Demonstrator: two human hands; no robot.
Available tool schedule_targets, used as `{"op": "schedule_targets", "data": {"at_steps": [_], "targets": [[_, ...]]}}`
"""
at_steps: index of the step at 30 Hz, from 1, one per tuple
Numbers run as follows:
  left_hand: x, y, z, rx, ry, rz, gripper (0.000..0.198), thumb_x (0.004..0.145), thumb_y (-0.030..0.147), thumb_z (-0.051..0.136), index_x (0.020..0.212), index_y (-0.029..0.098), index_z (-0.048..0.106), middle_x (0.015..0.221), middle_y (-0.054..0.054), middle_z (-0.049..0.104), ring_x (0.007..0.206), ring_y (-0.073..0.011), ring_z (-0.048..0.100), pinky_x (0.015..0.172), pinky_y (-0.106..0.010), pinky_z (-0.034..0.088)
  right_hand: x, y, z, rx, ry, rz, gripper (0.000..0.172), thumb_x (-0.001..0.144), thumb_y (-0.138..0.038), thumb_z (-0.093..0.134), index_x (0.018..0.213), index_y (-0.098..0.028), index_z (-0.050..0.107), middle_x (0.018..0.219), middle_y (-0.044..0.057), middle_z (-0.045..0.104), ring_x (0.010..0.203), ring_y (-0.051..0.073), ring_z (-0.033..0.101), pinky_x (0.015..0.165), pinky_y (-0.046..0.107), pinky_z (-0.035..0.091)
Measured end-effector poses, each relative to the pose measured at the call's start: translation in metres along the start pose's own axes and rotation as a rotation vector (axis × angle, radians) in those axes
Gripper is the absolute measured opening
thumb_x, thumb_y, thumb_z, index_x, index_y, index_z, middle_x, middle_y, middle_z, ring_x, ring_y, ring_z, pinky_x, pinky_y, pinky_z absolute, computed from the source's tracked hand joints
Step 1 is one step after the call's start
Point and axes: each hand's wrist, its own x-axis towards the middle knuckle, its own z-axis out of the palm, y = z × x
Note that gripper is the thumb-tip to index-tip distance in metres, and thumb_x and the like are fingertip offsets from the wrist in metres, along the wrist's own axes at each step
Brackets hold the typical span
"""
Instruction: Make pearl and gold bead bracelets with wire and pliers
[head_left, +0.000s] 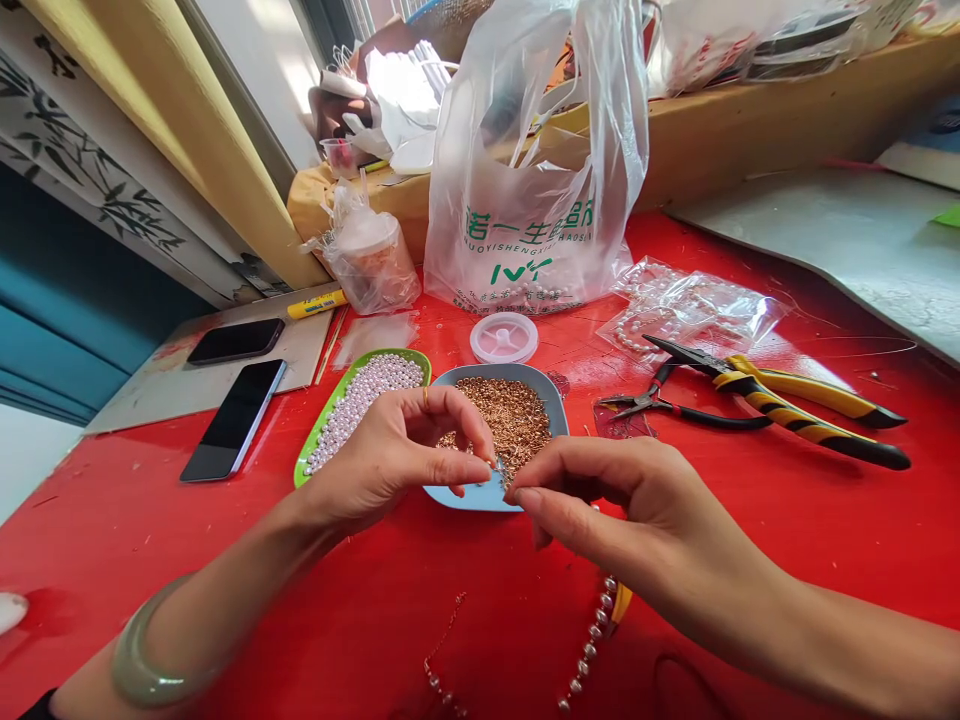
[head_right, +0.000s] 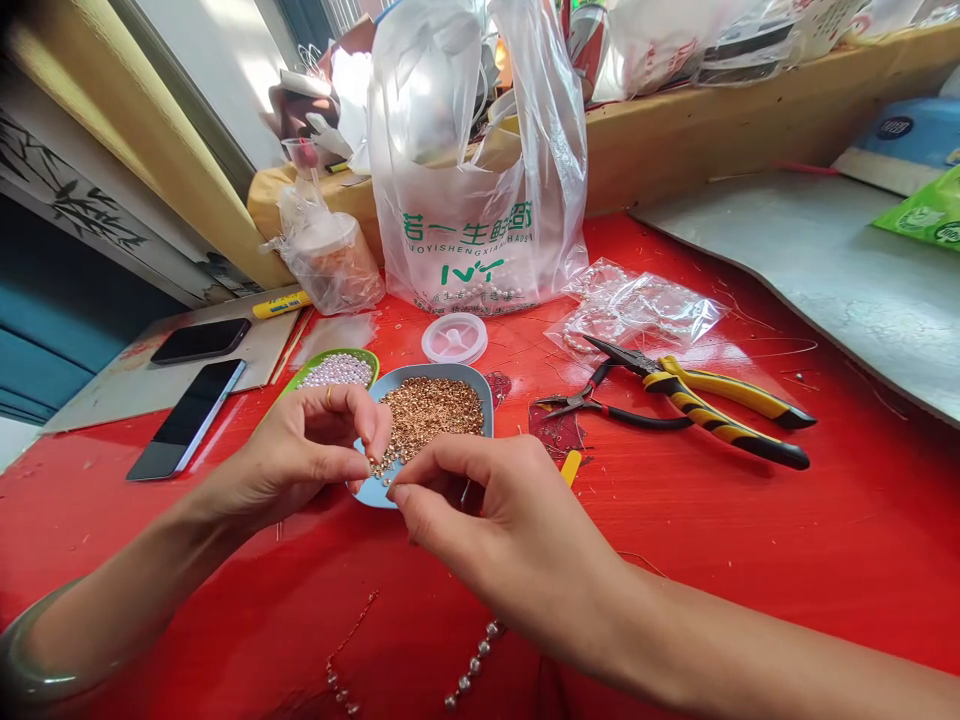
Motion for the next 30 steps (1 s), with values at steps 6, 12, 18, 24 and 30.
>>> {"op": "schedule_targets", "data": {"at_steps": [6, 12, 18, 24, 30], "targets": [[-0.0036, 0.0005, 0.0027, 0.055, 0.019, -0.014, 0.019, 0.06, 0.011, 0.077, 0.068, 0.016, 0.061, 0.066, 0.002, 0.062, 0.06, -0.0097, 0.055, 0.051, -0.019, 0.047, -0.0019, -0.0025, 0.0012, -0.028, -0.008, 0.026, 0.016, 0.076, -0.017, 0.051, 0.064, -0.017, 0.063, 0.054, -0.001, 0.058, 0.052, 0.011, 0.05, 0.046, 0.02, 0.038], [-0.0023, 0.0008, 0.0046, 0.063, 0.023, -0.014, 0.019, 0.059, 0.01, 0.077, 0.066, 0.016, 0.06, 0.065, 0.002, 0.06, 0.06, -0.0099, 0.054, 0.051, -0.019, 0.048, -0.0027, -0.0027, 0.0012, -0.036, -0.025, 0.036, 0.016, 0.076, -0.017, 0.051, 0.064, -0.016, 0.062, 0.054, 0.0, 0.057, 0.051, 0.01, 0.049, 0.045, 0.02, 0.037], [-0.0021, 0.0008, 0.0043, 0.016, 0.012, -0.031, 0.018, 0.061, 0.01, 0.077, 0.067, 0.016, 0.062, 0.065, 0.003, 0.061, 0.055, -0.0079, 0.052, 0.048, -0.018, 0.046, -0.0013, -0.0003, 0.0013, -0.037, -0.025, 0.03, 0.016, 0.077, -0.018, 0.051, 0.065, -0.016, 0.063, 0.055, 0.0, 0.058, 0.052, 0.01, 0.049, 0.046, 0.02, 0.038], [-0.0021, -0.0008, 0.0047, -0.009, -0.002, -0.023, 0.02, 0.06, 0.005, 0.077, 0.067, 0.016, 0.061, 0.065, 0.003, 0.063, 0.058, -0.008, 0.054, 0.052, -0.017, 0.045, -0.0015, -0.001, 0.0011, -0.038, -0.018, 0.023, 0.017, 0.077, -0.015, 0.052, 0.064, -0.017, 0.062, 0.055, -0.001, 0.059, 0.052, 0.01, 0.05, 0.046, 0.019, 0.038], [-0.0026, 0.0003, 0.005, 0.105, 0.006, 0.031, 0.02, 0.06, 0.006, 0.078, 0.067, 0.018, 0.063, 0.065, 0.003, 0.064, 0.062, -0.0093, 0.055, 0.057, -0.02, 0.044, 0.0007, 0.0053, 0.0008, 0.002, -0.034, -0.053, 0.013, 0.08, -0.015, 0.053, 0.072, -0.016, 0.064, 0.061, 0.0, 0.063, 0.055, 0.009, 0.054, 0.051, 0.019, 0.041]]}}
